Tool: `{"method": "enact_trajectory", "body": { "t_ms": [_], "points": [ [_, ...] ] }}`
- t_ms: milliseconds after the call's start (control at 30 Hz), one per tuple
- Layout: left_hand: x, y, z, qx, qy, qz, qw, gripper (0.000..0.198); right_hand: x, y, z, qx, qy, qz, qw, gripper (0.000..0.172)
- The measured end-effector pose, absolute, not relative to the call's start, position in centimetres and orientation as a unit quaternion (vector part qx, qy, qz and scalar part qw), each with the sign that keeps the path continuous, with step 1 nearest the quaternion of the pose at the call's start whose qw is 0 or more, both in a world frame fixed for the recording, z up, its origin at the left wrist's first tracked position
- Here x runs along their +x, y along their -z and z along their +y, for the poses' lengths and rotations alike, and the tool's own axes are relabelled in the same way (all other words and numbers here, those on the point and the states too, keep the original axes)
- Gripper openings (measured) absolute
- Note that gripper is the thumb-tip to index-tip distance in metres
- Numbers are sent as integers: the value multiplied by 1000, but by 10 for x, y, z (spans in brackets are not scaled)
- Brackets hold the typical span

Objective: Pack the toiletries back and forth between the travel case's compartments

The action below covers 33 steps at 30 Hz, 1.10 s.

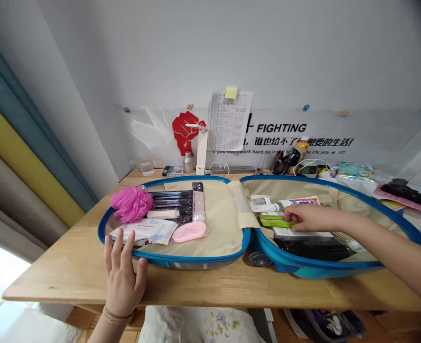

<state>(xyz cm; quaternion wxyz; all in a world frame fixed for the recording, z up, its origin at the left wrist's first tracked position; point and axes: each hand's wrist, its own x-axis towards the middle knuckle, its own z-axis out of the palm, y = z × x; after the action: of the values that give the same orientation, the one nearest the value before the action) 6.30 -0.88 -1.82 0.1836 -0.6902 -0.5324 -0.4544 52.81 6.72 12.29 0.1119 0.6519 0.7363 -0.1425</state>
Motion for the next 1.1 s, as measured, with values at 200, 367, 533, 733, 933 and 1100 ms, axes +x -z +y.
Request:
{"method": "enact_trajectory", "body": {
  "t_ms": [200, 367, 533, 733, 933, 1100],
  "points": [
    [63, 18, -10, -689, 451, -538, 179, 66, 527, -116, 64, 652, 117, 739, 123, 11],
    [62, 19, -9, -690, 453, -536, 178, 66, 538, -109, 61, 646, 105, 746, 123, 7],
    [62, 20, -9, -692, 452, -535, 173, 67, 550, -142, 67, 653, 154, 741, 33, 29],
    [62, 21, -9, -688, 453, -539, 176, 65, 453, -168, 99, 588, 105, 798, -79, 40],
    [62, 20, -8, -689, 453, -535, 180, 64, 317, -137, 137, 457, 73, 885, -56, 39],
    [62, 19, -9, -689, 457, -532, 182, 65, 252, -114, 149, 445, 78, 891, -50, 34]
  ]
}}
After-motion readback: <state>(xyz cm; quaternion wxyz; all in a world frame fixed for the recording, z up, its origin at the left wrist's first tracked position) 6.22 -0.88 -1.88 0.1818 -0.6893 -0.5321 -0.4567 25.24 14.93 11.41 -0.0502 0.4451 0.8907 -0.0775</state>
